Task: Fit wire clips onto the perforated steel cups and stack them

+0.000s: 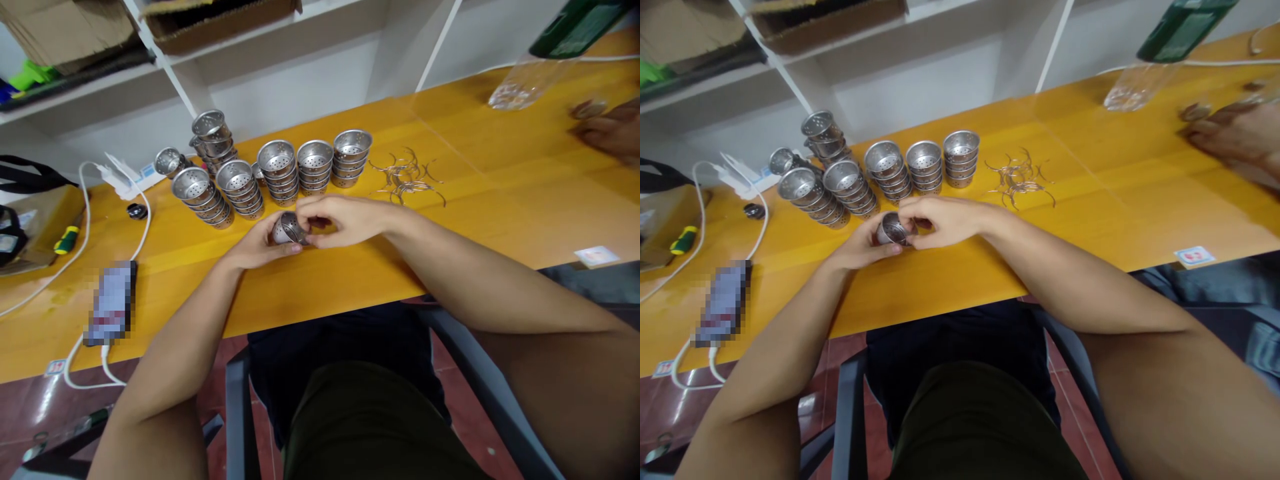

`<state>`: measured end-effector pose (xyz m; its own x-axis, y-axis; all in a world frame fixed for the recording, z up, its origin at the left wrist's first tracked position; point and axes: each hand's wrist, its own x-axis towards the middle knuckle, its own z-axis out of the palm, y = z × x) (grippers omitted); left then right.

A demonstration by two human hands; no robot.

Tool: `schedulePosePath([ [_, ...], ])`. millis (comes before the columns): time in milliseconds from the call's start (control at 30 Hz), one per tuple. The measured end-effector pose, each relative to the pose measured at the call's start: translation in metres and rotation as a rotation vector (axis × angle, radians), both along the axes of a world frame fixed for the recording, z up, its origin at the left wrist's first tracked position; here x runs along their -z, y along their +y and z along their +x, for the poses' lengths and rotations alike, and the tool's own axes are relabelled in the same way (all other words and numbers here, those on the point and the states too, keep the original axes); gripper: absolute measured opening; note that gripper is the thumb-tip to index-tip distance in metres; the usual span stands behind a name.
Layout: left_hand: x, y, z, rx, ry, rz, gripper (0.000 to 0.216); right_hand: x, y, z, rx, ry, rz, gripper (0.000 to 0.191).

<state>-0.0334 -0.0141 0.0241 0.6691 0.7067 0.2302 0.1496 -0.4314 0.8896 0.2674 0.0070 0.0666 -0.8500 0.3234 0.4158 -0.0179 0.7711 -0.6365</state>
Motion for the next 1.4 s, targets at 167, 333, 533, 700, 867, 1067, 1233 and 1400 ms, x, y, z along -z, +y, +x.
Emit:
schedulePosePath([
  [167, -0.002, -0.001, 0.002, 0.008, 0.014, -0.046, 0.089, 0.007, 0.003, -0.002, 0.023, 0.064, -0.071, 0.039],
  [333, 0.001, 0.000, 0.004, 0.012, -0.045, -0.023, 0.082, 0.018, 0.008, -0.007, 0.041, 0.121, -0.062, 0.052],
  [533, 0.002, 0.003, 0.000, -0.028, -0.072, -0.014, 0.077, 0.029, 0.012, -0.017, 0.083, 0.214, -0.197, 0.062],
  [700, 0.003, -0.001, -0.002, 0.000, -0.086, -0.084, 0.088, 0.015, 0.016, -0.006, -0.089, 0.263, -0.425, 0.062],
  [867, 0.007, 0.002, -0.004, -0.055, -0.075, -0.058, 0.093, -0.017, 0.026, 0.051, -0.132, -0.169, -0.467, 0.064],
  [1067, 0.016, 0.009, -0.008, -0.108, -0.112, -0.041, 0.094, -0.031, 0.040, 0.096, 0.575, -0.826, -0.313, 0.045],
  [1233, 0.023, 0.012, -0.007, -0.073, -0.147, -0.009, 0.092, -0.050, 0.029, 0.093, 0.808, -1.011, -0.318, 0.023],
  [1400, 0.024, 0.012, -0.008, -0.074, -0.162, -0.030, 0.094, -0.055, 0.023, 0.096, 0.912, -0.960, -0.335, 0.033],
])
